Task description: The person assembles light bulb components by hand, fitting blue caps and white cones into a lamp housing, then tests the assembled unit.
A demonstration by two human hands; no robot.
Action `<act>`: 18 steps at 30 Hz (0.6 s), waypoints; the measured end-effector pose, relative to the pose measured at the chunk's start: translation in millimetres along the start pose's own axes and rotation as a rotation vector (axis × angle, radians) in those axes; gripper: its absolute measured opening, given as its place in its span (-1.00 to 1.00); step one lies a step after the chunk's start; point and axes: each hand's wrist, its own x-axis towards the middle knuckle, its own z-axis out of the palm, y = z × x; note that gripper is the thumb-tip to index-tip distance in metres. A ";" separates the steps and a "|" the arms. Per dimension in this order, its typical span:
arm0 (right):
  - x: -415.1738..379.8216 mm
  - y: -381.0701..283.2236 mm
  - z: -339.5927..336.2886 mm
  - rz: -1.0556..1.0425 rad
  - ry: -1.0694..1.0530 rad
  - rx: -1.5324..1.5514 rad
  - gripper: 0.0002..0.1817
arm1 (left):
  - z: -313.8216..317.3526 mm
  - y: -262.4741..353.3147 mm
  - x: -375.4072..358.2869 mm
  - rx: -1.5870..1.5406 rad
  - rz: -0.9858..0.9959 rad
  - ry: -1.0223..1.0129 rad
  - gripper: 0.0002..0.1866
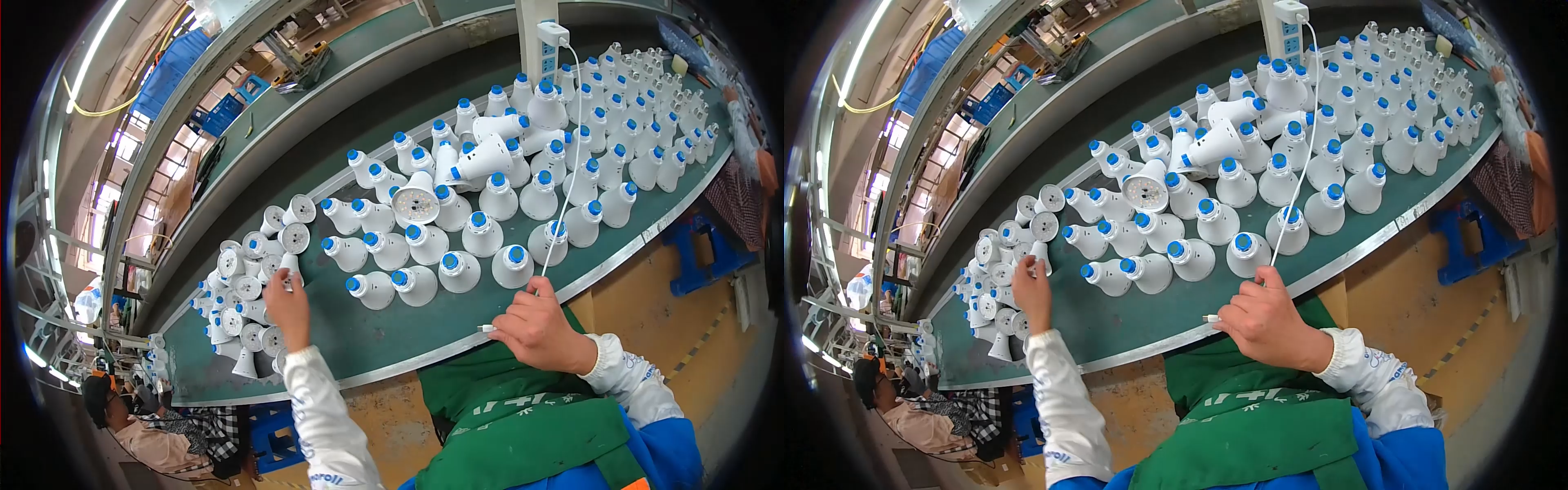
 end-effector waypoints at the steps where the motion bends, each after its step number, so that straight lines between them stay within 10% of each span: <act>1: -0.3 -0.1 0.5 0.002 -0.004 0.007 -0.82 | 5.4 -17.5 15.9 0.197 0.091 0.050 -0.70; 11: 0.5 -3.7 3.3 -0.028 0.015 -0.010 -0.75 | 18.9 -4.9 63.0 0.738 0.044 -0.331 -0.42; 18: -2.1 -2.4 5.8 -0.048 0.037 0.014 -0.75 | -12.2 -9.8 17.9 0.370 -0.055 -0.324 -0.22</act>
